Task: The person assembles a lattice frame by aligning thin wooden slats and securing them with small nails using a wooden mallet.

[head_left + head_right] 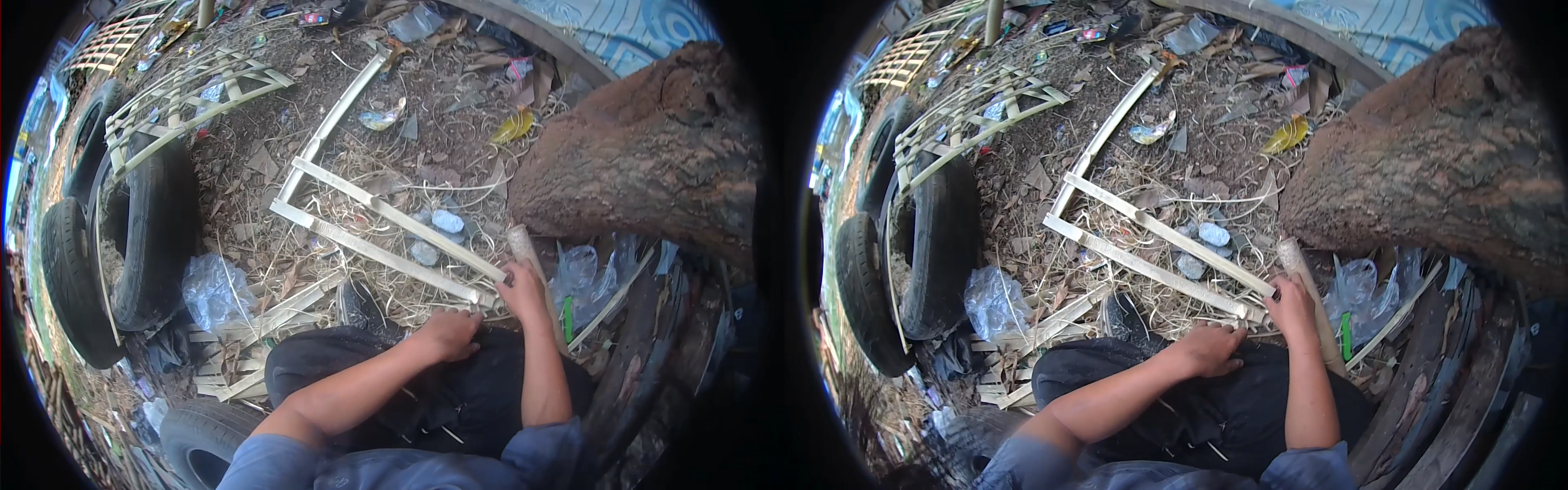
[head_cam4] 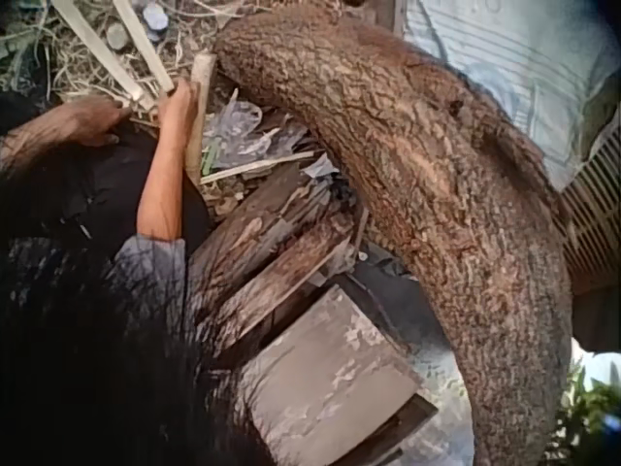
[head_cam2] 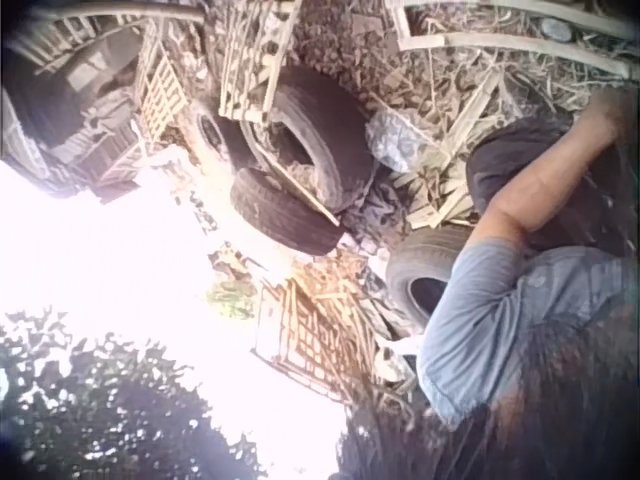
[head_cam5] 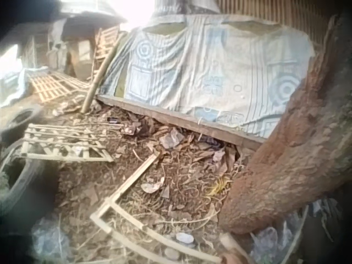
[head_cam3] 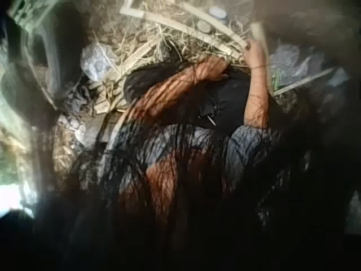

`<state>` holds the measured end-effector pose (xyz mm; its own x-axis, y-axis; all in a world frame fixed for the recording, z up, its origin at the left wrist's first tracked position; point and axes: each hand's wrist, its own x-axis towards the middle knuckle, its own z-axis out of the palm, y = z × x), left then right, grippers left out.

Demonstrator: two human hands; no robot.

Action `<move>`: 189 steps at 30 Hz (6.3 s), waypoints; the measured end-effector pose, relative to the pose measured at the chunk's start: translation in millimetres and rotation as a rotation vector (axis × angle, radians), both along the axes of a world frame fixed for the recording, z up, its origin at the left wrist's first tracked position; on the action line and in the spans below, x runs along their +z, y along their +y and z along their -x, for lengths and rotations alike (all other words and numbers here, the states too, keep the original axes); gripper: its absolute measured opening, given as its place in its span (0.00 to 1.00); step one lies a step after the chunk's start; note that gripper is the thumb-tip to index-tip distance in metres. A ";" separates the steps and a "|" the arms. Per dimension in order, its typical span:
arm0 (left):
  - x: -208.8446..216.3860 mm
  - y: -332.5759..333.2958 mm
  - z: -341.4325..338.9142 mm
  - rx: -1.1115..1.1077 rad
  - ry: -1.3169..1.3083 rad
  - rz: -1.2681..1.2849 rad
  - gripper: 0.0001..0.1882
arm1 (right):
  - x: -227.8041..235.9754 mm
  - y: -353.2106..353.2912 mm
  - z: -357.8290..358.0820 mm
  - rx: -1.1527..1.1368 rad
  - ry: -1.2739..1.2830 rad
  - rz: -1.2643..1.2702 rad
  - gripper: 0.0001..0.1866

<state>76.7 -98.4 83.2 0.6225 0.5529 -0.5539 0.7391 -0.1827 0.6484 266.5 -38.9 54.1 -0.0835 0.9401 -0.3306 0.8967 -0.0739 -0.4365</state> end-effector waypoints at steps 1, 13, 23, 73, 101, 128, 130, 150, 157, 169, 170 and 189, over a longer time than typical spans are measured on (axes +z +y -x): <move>-0.9 -2.2 0.3 0.029 -0.002 -0.018 0.27 | -2.4 -1.6 2.0 0.003 0.009 -0.011 0.15; 1.7 -3.2 -0.9 0.041 -0.025 -0.033 0.30 | -4.5 -3.1 -5.1 0.096 0.011 -0.155 0.20; -8.8 -4.7 -6.0 0.039 -0.026 -0.017 0.35 | -3.3 -0.8 -3.1 0.133 0.223 -0.019 0.13; -7.9 -2.7 -4.9 0.046 -0.014 -0.021 0.35 | -20.4 3.4 -18.0 0.037 -0.140 -0.172 0.21; -11.7 -7.1 -5.4 0.079 -0.026 -0.081 0.31 | -17.9 -0.7 -7.0 0.054 -0.249 -0.216 0.21; -12.9 -9.7 -4.5 0.123 -0.049 -0.128 0.29 | -22.5 -2.4 -7.7 0.075 -0.236 -0.254 0.21; -11.4 -8.5 -4.6 0.127 -0.050 -0.130 0.29 | -21.5 -1.8 -8.8 0.073 -0.232 -0.247 0.21; -1.9 -3.4 -2.8 0.065 -0.003 -0.080 0.34 | -22.3 -2.4 -7.1 0.084 -0.245 -0.254 0.21; -1.0 -3.5 -2.2 0.063 -0.014 -0.083 0.33 | -18.0 -1.6 -6.8 0.075 -0.219 -0.210 0.22; -4.6 -2.3 -2.1 0.049 -0.028 -0.092 0.33 | -24.0 -0.7 -10.6 0.078 -0.217 -0.282 0.22; -4.9 -1.9 -2.0 0.042 -0.028 -0.089 0.33 | -23.6 -1.0 -12.9 0.070 -0.224 -0.279 0.22; 3.0 -4.3 2.1 0.052 -0.024 -0.126 0.31 | -17.3 1.6 -7.9 0.064 -0.185 -0.145 0.22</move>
<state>74.6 -102.8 86.2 0.6034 0.6491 -0.4633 0.7345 -0.2261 0.6399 274.3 -37.2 36.8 -0.0953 0.9736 -0.2076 0.9631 0.0374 -0.2666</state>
